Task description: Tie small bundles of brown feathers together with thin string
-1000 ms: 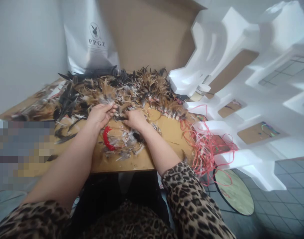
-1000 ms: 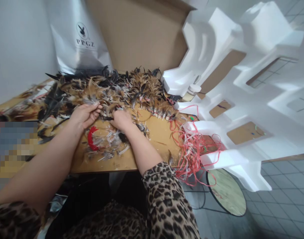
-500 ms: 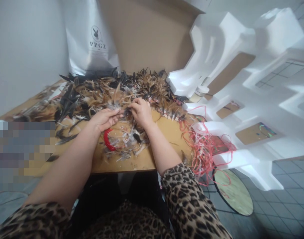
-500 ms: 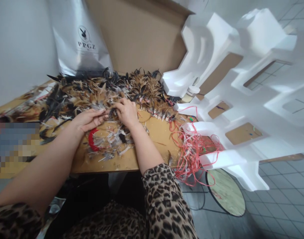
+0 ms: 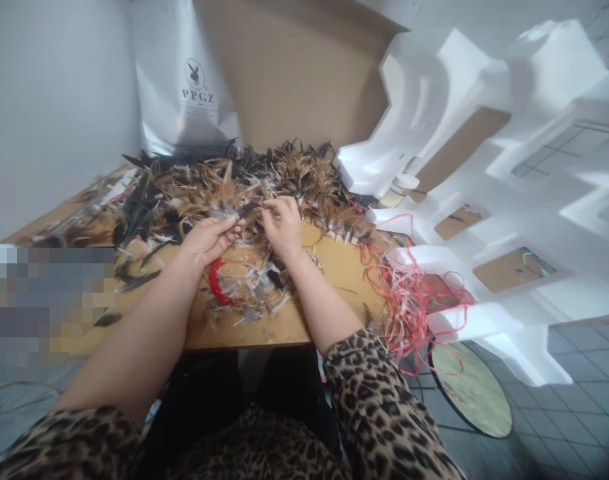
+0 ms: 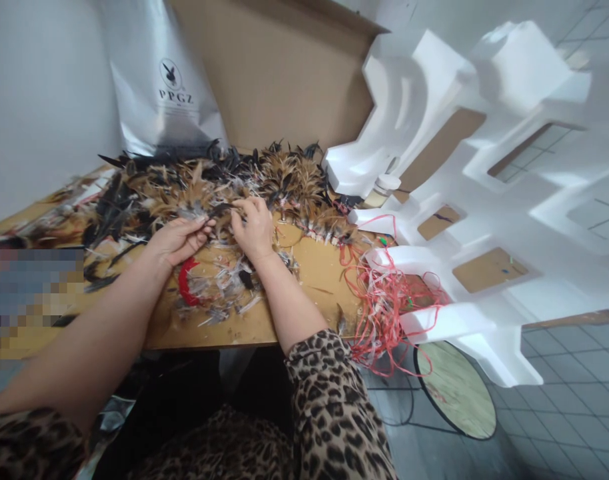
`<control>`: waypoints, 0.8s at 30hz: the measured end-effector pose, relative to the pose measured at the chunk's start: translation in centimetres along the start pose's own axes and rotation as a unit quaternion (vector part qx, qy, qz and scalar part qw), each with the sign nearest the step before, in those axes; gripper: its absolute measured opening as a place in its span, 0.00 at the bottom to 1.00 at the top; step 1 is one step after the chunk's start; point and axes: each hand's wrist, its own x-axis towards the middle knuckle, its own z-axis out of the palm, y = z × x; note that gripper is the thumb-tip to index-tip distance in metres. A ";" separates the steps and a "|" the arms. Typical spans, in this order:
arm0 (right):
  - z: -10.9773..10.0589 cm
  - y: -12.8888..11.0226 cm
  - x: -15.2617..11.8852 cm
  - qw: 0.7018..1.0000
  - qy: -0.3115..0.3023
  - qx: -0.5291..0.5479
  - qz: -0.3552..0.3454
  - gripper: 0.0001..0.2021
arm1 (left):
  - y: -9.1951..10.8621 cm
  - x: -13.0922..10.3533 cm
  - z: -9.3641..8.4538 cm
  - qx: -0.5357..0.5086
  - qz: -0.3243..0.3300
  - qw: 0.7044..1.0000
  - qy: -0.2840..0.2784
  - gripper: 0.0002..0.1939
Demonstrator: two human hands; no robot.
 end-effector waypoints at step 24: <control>2.6 0.8 0.0 0.853 -0.060 0.451 0.257 0.13 | -0.6 0.0 0.2 0.024 -0.031 0.999 0.005 0.05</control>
